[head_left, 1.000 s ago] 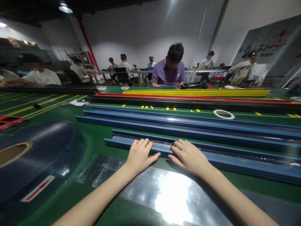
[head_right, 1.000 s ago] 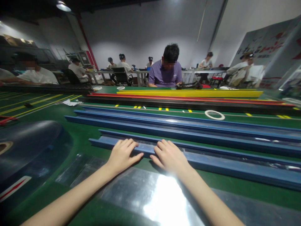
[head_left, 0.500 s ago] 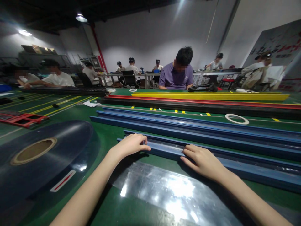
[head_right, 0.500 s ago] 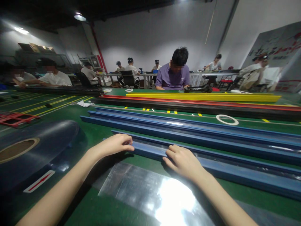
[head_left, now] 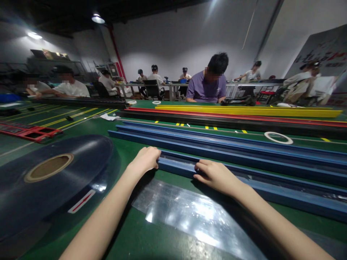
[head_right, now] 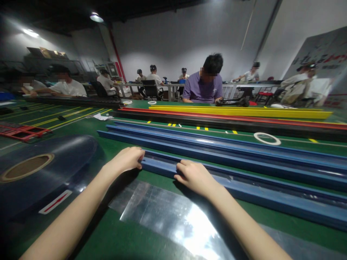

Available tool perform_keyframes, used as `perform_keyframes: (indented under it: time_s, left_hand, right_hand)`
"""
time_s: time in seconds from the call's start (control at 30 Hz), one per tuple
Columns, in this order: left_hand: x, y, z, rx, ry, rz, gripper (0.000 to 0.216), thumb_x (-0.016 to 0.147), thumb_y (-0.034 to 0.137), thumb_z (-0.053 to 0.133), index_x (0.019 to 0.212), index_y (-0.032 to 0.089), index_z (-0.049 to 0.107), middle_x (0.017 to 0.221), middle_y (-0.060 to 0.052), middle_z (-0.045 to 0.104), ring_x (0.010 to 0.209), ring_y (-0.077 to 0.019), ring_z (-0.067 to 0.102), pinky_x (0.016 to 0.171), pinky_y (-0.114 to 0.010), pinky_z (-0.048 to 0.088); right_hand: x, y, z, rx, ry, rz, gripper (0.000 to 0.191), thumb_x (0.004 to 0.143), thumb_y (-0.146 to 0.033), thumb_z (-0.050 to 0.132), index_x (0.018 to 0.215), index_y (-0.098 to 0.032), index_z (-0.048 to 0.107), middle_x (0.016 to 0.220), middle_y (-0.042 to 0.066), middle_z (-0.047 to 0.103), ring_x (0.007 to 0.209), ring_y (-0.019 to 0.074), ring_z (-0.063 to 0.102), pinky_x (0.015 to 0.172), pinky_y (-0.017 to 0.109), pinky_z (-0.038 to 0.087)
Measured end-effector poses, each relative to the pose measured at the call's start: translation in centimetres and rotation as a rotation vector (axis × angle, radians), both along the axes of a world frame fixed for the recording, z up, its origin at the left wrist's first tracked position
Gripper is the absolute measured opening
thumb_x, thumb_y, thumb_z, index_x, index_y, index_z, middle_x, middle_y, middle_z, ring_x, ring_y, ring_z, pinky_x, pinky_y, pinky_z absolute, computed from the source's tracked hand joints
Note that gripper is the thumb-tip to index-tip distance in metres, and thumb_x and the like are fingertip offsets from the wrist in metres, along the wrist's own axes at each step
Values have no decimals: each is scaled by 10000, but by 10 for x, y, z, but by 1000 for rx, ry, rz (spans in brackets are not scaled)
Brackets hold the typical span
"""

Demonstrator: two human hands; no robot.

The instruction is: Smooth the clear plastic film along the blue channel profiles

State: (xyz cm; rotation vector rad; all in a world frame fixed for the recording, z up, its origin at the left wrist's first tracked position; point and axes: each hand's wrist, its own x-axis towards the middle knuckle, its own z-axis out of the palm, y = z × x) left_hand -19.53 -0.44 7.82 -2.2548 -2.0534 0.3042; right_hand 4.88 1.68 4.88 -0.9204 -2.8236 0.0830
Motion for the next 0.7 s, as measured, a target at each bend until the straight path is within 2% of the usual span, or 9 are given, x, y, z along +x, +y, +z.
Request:
perform_keyframes:
  time_s: [0.17,0.27,0.7]
  left_hand:
    - [-2,1,2,1,-9,2,194,568,277,693,712,203,585,782,-21,626,738,-191,591,564,-240,363]
    - [-1,1,1,3,-14,0,191,562,274,697,701,208,585,789,-14,628,740,-191,592,562,-239,360]
    - [2,1,3,-1,3,16,174,550,260,700,689,215,604,768,-22,641,731,-194,596,544,-234,347]
  right_hand:
    - [-15,1,1,-103,112,-43,95,772,-278,486,768,-183,491,783,18,557,686,120,495,581,210,334]
    - [-17,1,1,-121,122,-64,102,771,-277,485,740,-181,495,761,18,558,663,117,486,571,211,324]
    - [-22,1,6,-122,34,-143,128,739,-301,539,714,-179,567,733,23,606,638,125,533,530,211,292]
